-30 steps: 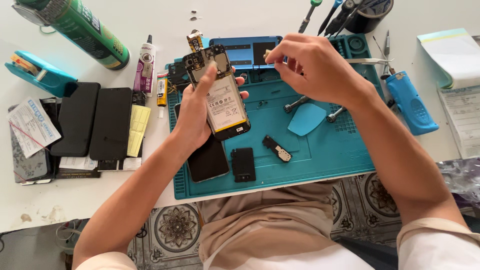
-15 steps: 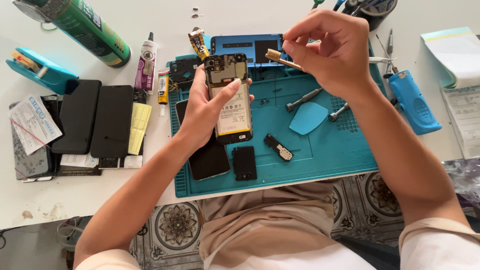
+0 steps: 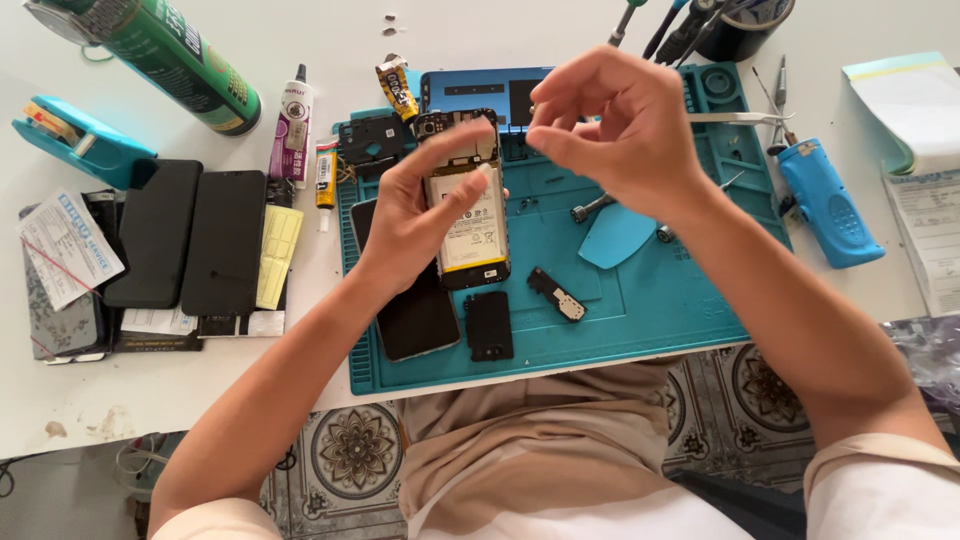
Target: The person repairs a smartphone on a teal repair mat. They use a spudger and screwdriver to pry open the phone's midframe, disconnect and lift out the battery, handle small internal components and flex cables, then set the opened phone down and pick up a screwdriver to work on other small parts.
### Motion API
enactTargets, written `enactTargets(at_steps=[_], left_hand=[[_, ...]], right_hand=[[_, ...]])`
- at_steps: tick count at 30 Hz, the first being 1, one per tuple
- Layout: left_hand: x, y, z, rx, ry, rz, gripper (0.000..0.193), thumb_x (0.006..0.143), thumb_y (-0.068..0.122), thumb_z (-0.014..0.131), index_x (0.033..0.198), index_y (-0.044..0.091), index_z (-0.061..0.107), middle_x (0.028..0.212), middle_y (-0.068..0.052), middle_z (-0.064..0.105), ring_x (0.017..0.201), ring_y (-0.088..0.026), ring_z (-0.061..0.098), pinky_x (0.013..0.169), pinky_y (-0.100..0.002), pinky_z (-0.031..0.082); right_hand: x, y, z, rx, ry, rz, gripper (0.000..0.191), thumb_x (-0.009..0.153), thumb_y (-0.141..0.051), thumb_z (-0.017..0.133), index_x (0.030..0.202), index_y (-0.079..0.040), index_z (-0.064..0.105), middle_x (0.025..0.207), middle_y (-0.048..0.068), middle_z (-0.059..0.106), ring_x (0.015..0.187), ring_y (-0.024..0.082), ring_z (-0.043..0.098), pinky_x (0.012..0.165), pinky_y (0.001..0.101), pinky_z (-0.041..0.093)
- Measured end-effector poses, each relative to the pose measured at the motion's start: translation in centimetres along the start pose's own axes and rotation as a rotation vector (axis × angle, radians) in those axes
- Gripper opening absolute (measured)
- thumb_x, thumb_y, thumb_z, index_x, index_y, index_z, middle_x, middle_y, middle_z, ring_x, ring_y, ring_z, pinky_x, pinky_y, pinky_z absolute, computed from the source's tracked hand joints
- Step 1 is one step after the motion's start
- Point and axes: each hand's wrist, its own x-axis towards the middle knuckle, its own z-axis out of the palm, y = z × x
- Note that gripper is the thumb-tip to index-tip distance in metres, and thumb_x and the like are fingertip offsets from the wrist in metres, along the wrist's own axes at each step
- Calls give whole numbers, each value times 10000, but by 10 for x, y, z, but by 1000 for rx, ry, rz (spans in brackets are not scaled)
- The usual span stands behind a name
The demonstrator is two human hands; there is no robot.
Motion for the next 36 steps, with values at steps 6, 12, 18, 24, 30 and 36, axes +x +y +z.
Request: enactTargets(at_steps=[6,12,18,24,30,36], left_hand=[[-1,-4,0,159,6,-42,254,921,153,810,1142,32,776,970,-36,782,865,-58,697,771,-223,586],[-2,-10,3,163,-17,19,137,957,103,795,1063,15,794,985,-66,789,888,-58,697,794,-217,578],[-1,-13,2,36,56,-82,158,950,130,792,1061,17,792,945,-48,781,846,-46,690,743,-224,586],[-1,-14,0,29,62,-74,170,945,147,798,1045,11,786,925,-30,759,822,-38,675,694,-227,588],[-2,-13,1,59,59,-78,167,945,132,793,1056,7,786,944,-31,764,836,-45,676,715,-231,592],[-1,-9,3,14,23,27,313,1005,148,763,1266,24,644,1136,-51,715,995,-93,699,853,-270,611]], right_hand=[[-5,-3,25,67,-11,96,263,965,-12,793,1180,-18,642,1059,66,721,1016,94,734,754,191,614],[-7,2,26,181,-72,75,234,1012,49,697,1232,-7,642,1170,77,711,995,82,680,813,217,630],[-5,3,22,81,-62,54,208,1001,74,626,1178,0,704,1089,37,679,963,62,613,824,212,603],[-4,-9,34,-132,-100,161,79,934,-96,794,982,-45,758,946,-15,628,732,19,556,547,170,433],[-5,-10,40,-170,-72,70,102,949,-85,786,1044,-51,773,976,0,648,704,20,552,520,176,428],[-7,-4,33,-127,28,-42,62,1004,-15,744,1056,-47,756,1045,23,666,777,31,586,547,172,423]])
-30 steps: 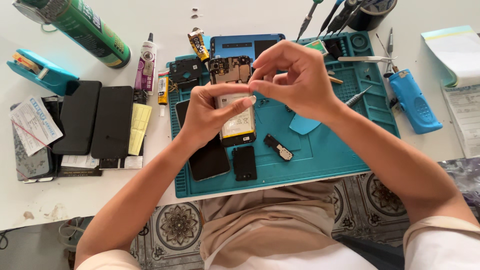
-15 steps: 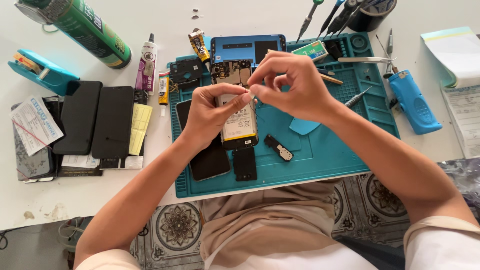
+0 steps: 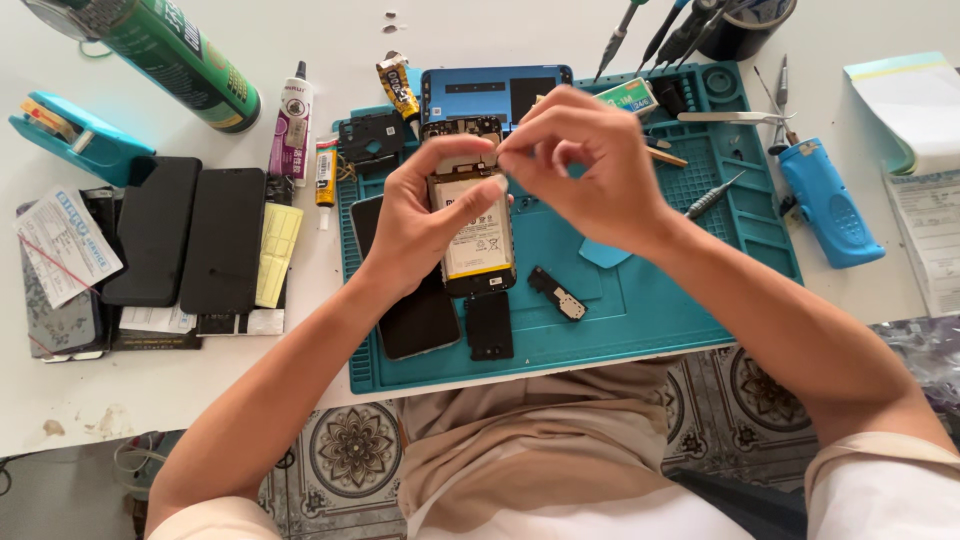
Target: The person repairs a smartphone on a teal repair mat. They use a spudger and screwdriver to pry open the phone's midframe, disconnect and lift out the battery, handle small internal components and flex cables, then set the opened phone down and pick up a screwdriver to work on other small parts.
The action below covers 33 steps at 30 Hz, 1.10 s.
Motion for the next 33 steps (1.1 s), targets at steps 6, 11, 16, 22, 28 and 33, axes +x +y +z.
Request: enactTargets(at_steps=[6,11,16,22,28,33], left_hand=[[-1,-2,-1,-140,35,-86,322,1103,221,634,1359,46,549,1115,-49,683,1009,-154,738,864,-314,630],[0,-9,-2,-105,161,-19,551,1135,198,584,1576,128,261,1189,-98,676,1022,-155,698,884,-326,610],[6,-4,-9,-208,344,-24,832,1074,156,585,1647,198,-18,1137,-163,693,945,-207,721,831,-365,630],[13,2,-24,-305,480,88,727,1082,66,616,1635,109,146,1141,-179,701,936,-246,747,833,-394,645],[19,-8,-29,-286,606,190,600,1050,60,603,1545,62,264,1157,-153,683,912,-236,735,824,-356,609],[17,-13,-28,-93,676,223,526,1113,79,572,1576,69,321,1288,-120,627,1124,-133,608,997,-280,509]], right_hand=[[-3,-2,-20,-175,98,-172,96,1069,11,757,1161,-9,736,1006,72,765,837,72,742,612,159,519],[-2,1,-17,-229,10,-228,77,1075,-2,702,1143,-36,712,967,51,780,796,68,744,585,180,562],[-1,0,1,-344,-207,-329,122,972,-25,753,1081,-60,711,827,32,746,669,123,711,566,257,544],[-5,-8,17,-395,-296,-452,149,924,-26,772,1037,-74,688,1075,73,773,819,224,710,646,338,575],[-6,-10,22,-346,-296,-393,171,925,-19,775,1069,-69,698,1091,65,748,888,244,702,739,345,587],[-9,-10,33,-265,-214,-125,147,924,-29,734,1068,-47,712,1092,81,759,829,192,704,667,299,567]])
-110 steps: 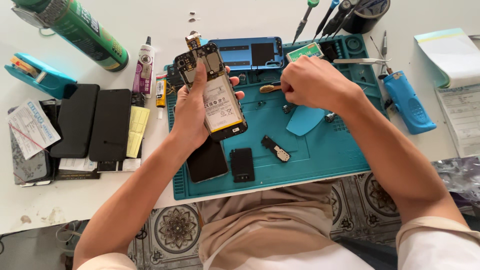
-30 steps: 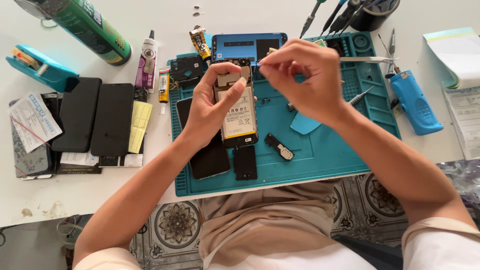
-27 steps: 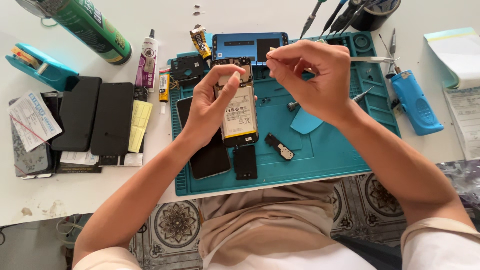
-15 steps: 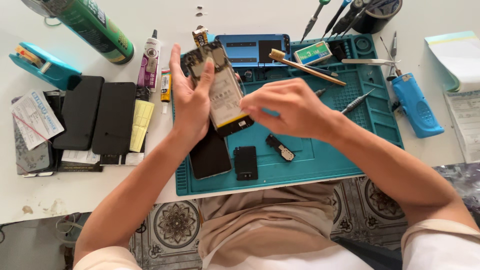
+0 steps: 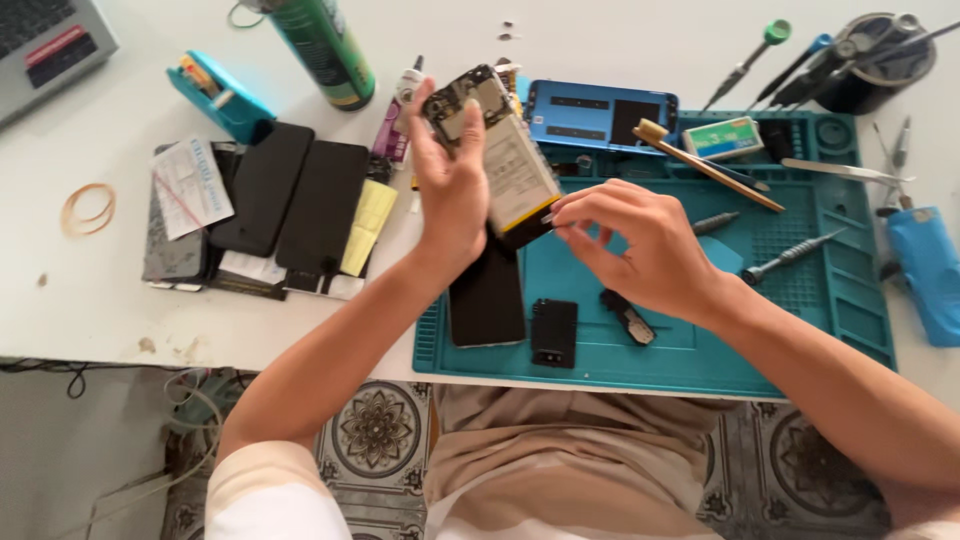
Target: The person repairs a smartphone on a teal repair mat. They use a spudger and screwdriver to pry open the phone's midframe, disconnect and lift out the battery, handle small internal components and flex cables, then set the opened phone down and pick up a screwdriver to work on other small parts.
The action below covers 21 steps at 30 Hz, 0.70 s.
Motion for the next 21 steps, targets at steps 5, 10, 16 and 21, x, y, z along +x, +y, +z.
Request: enactTargets(at_steps=[5,10,16,21], left_hand=[[-4,-1,1,-58,-65,-62,517,1102,85,536,1560,79,297,1269,-109,638,1125,-115,610,1019,-275,506],[-6,2,2,-94,-78,-84,446,1108,79,522,1515,81,337,1219,-101,642,1075,-116,617,968,-283,527],[-7,5,3,-115,-107,-98,400,1113,76,514,1483,83,363,1197,-87,643,1057,-107,616,952,-276,535],[-10,6,5,-34,-136,-88,392,1109,70,533,1477,77,397,1208,-81,647,1063,-98,613,953,-264,533]], right_hand=[[0,1,1,-46,31,167,129,915,-68,751,1039,-40,731,970,94,747,713,156,689,595,285,539],[0,0,-1,-58,44,214,130,936,-89,736,1055,-37,734,905,85,735,708,141,686,589,272,528],[1,9,-2,52,-9,447,117,966,-140,725,1053,-63,729,804,16,697,654,59,601,566,228,486],[1,21,0,268,-41,471,86,985,-109,684,1037,-40,689,827,-52,610,659,11,477,533,193,413]])
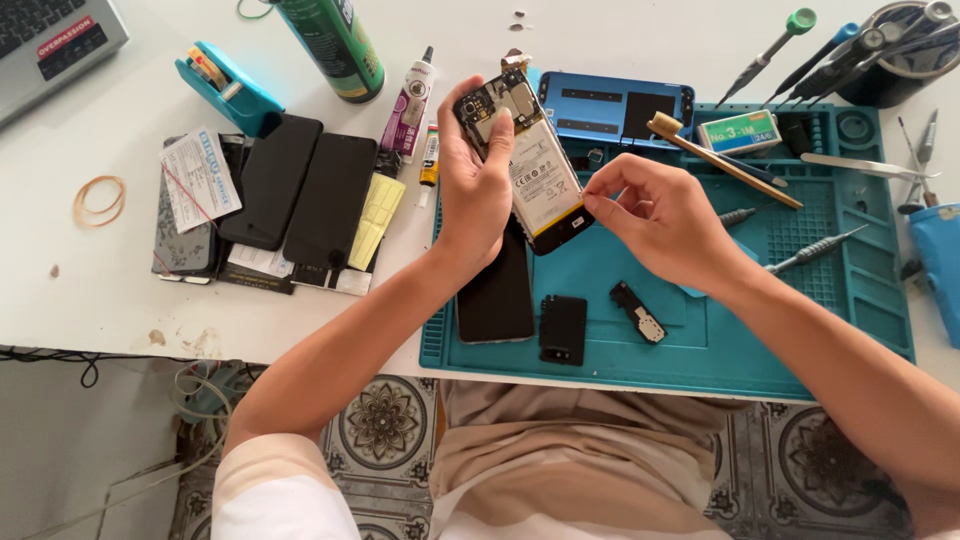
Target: The person repairs a smartphone on a teal repair mat. They use a spudger and screwdriver to pry open the phone's midframe, disconnect and lift out the battery, handle small internal components and flex cables, then set the opened phone down and pick up a screwdriver to work on other small parts.
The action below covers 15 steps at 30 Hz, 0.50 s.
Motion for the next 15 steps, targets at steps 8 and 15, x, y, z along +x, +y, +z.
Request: enactTargets(at_steps=[8,15], left_hand=[[1,-2,0,19,-16,-7,380,1104,66,544,1458,73,407,1185,-82,656,1043,-99,622,946,-265,542],[3,0,2,51,-29,-12,409,1086,64,567,1463,82,410,1163,-79,671,1024,-98,646,913,-271,564]], right_hand=[[0,3,-5,5,-18,66,89,997,-119,690,1016,-35,670,775,-51,580,650,-4,453,538,185,393],[-2,-8,-20,-161,8,-87,78,960,-107,737,1021,-59,749,783,-27,647,674,22,524,540,189,421]])
